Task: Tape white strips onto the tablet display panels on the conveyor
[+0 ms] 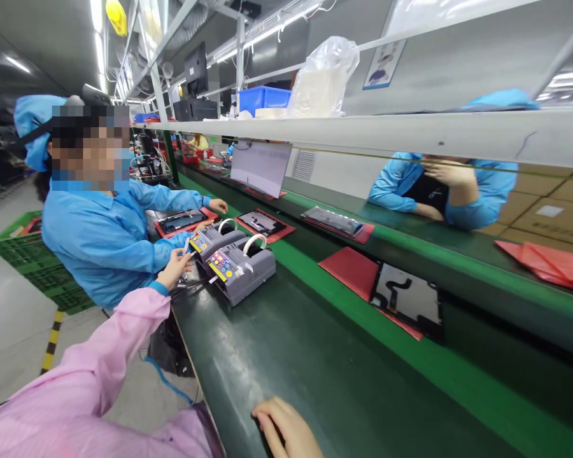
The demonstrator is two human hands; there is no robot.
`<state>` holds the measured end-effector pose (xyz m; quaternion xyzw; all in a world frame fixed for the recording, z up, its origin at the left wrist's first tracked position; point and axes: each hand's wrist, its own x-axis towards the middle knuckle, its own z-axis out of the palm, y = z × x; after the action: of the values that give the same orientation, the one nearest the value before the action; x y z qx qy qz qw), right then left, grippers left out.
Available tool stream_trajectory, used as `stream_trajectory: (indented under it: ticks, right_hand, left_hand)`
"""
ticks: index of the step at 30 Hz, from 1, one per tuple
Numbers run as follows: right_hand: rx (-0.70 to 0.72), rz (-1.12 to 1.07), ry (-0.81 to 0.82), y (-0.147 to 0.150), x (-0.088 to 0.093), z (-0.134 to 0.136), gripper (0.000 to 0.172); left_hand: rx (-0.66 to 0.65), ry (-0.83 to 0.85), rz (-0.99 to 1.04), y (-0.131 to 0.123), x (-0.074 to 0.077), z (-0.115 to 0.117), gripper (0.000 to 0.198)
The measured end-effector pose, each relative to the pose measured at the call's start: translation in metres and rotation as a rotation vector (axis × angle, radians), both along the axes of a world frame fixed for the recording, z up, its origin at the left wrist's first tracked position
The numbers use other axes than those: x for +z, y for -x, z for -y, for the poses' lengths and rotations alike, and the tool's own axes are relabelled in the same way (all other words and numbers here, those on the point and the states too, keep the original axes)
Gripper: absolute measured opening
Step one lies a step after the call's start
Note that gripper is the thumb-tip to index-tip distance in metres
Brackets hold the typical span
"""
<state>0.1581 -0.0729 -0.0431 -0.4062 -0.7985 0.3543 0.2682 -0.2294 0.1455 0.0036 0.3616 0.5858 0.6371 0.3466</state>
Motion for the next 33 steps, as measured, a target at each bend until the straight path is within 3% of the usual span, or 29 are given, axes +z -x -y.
stream_trajectory:
  ticks: [5,8,10,12,14,17,19,21,24,28,33]
  right_hand:
    - [-0.029,0.027,-0.03,0.005,0.003,0.006,0.031]
    - [-0.137,0.037,-0.123,-0.003,0.001,-0.001,0.026]
    - [-0.308,0.072,-0.241,-0.017,-0.004,-0.017,0.021]
    - [-0.509,0.12,-0.359,-0.036,-0.011,-0.044,0.021]
    - [-0.67,0.172,-0.437,-0.059,-0.018,-0.075,0.023]
    - [-0.819,0.334,-0.488,-0.092,-0.021,-0.118,0.028]
    - [-0.903,0.489,-0.519,-0.112,-0.019,-0.141,0.031]
    - [-0.958,0.632,-0.541,-0.129,-0.015,-0.159,0.034]
    - [-1.005,0.75,-0.547,-0.149,-0.006,-0.186,0.039]
    - [-1.007,0.781,-0.518,-0.168,0.004,-0.225,0.043]
    - [-0.892,0.81,-0.443,-0.18,0.01,-0.259,0.031]
  left_hand:
    - [0.054,-0.069,-0.033,-0.008,0.003,-0.012,0.032]
    - [0.056,-0.185,-0.057,-0.02,0.025,0.003,0.035]
    - [0.019,-0.309,-0.06,-0.041,0.044,0.02,0.037]
    - [-0.163,-0.561,-0.011,-0.08,0.06,0.039,0.034]
    - [-0.476,-0.624,0.085,-0.135,0.066,0.054,0.032]
    - [-1.081,-0.449,0.243,-0.225,0.044,0.06,0.037]
    - [-1.299,-0.217,0.424,-0.274,0.014,0.052,0.042]
    - [-1.325,0.006,0.503,-0.304,-0.016,0.041,0.048]
    - [-1.306,0.188,0.586,-0.314,-0.043,0.026,0.064]
    - [-1.253,0.236,0.741,-0.303,-0.042,0.021,0.074]
    - [-1.202,0.273,0.752,-0.304,-0.035,0.023,0.091]
